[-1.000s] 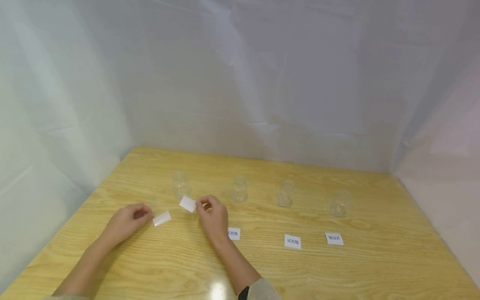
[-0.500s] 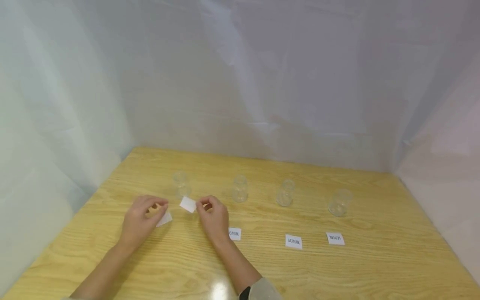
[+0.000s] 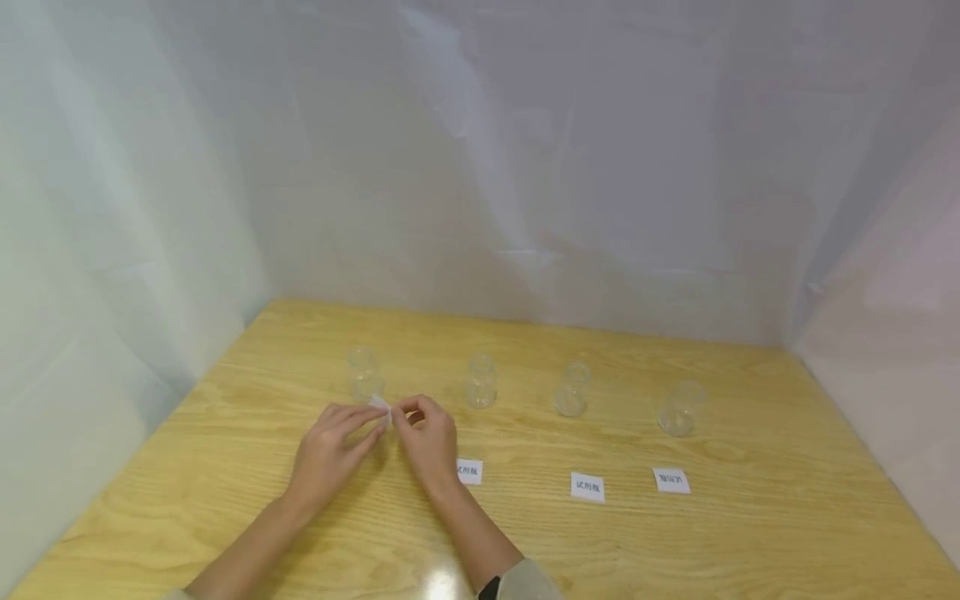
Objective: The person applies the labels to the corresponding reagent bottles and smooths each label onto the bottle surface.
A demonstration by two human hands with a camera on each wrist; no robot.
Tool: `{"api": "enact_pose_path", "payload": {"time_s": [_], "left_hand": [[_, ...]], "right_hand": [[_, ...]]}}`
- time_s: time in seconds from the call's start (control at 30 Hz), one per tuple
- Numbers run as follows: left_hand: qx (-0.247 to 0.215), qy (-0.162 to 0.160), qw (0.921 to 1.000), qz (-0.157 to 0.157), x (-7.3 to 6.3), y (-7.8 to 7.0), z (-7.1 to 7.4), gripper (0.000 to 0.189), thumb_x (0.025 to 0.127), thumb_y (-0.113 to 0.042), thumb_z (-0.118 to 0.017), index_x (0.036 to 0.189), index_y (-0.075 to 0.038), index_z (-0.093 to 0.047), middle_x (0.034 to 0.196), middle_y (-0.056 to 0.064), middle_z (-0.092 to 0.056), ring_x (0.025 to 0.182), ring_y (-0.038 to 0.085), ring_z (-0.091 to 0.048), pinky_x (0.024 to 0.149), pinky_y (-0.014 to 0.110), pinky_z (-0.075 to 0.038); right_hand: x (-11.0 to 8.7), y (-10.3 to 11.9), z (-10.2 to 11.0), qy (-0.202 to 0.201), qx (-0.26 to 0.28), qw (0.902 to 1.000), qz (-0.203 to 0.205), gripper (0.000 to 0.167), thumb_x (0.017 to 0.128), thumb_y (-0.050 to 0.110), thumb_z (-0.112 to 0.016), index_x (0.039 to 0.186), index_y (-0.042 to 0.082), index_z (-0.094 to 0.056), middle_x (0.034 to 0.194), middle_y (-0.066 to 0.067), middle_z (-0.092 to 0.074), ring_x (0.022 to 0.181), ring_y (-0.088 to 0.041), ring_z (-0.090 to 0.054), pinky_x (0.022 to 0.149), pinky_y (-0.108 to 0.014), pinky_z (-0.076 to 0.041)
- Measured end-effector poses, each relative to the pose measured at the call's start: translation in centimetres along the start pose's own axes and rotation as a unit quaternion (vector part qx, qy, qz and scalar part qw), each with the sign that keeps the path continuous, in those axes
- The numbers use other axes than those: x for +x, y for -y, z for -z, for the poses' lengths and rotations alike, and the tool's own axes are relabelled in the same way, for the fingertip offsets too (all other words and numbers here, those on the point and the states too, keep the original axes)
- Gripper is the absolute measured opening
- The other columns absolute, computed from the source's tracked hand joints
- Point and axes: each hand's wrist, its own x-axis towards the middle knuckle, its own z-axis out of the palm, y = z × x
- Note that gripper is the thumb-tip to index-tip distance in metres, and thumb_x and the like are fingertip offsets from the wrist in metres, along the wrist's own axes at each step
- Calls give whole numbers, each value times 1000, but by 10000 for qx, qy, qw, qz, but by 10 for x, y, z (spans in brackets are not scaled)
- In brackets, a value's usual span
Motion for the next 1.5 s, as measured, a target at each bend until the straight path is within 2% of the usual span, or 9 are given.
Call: {"api": "enact_pose_path", "payload": {"time_s": [0.2,0.4,0.6,0.83,0.93,1.03,1.27,1.37,1.5], "left_hand": [[-163,45,9996,246,-2,1,-1,28,68,-1,-80,93,-6,-71,89,6,-68,80,18,-57,66,29,-51],[-564,16,9953,793,-2,0,-2,22,71,-2,-78,91,-5,-70,85,4,-67,76,17,-55,56,28,-48],[-857,-126,9899,1123,-1,-1,-1,16,74,-5,-76,89,-7,-71,81,3,-64,72,15,-54,52,23,-42],[-1277,-191,9800,1512,-1,-1,-1,13,75,-3,-75,88,-6,-71,78,1,-62,67,18,-53,50,22,-41],[-1365,-218,9740,1796,-1,0,-1,11,78,-4,-73,87,-8,-71,79,-2,-63,68,14,-53,51,22,-42],[-1561,-188,9610,2275,0,0,0,8,80,-6,-71,88,-7,-71,79,0,-63,69,14,-53,54,23,-42],[-2122,-122,9073,3627,3,2,2,13,84,-11,-67,94,-3,-70,83,6,-65,70,17,-53,57,22,-44],[-2326,-157,8926,3859,5,2,3,14,85,-10,-67,94,0,-69,81,8,-65,68,14,-52,53,20,-42],[-2489,-163,8834,3966,6,1,4,15,85,-10,-67,94,2,-68,80,8,-64,69,11,-51,49,19,-38]], "right_hand": [[0,1,0,273,65,9995,-125,13,87,20,-64,86,7,-67,82,2,-64,73,-13,-56,57,-24,-48],[-1,1,1,490,239,9984,-132,20,88,27,-64,89,8,-68,85,1,-65,75,-15,-56,55,-24,-47],[0,1,0,544,405,9975,-191,17,87,23,-65,90,6,-69,85,-2,-65,75,-18,-56,52,-22,-46],[-6,38,10,648,465,9967,-146,15,88,13,-63,90,-2,-67,85,-9,-65,73,-22,-55,52,-22,-46],[-6,39,11,706,509,9961,-122,17,89,14,-61,91,-2,-67,86,-11,-65,73,-25,-55,52,-20,-45],[-7,40,11,704,465,9964,-74,18,90,13,-60,91,-5,-66,86,-15,-65,72,-27,-56,52,-19,-44],[-5,29,6,181,270,9995,-12,11,88,7,-61,91,-2,-65,86,-10,-64,74,-21,-55,58,-23,-44],[-2,15,2,213,319,9993,-50,11,87,8,-63,93,0,-66,90,-8,-65,77,-22,-56,63,-25,-46],[2,-1,-1,221,305,9993,-46,14,88,15,-64,96,5,-67,90,-3,-65,78,-18,-57,66,-25,-46]]}}
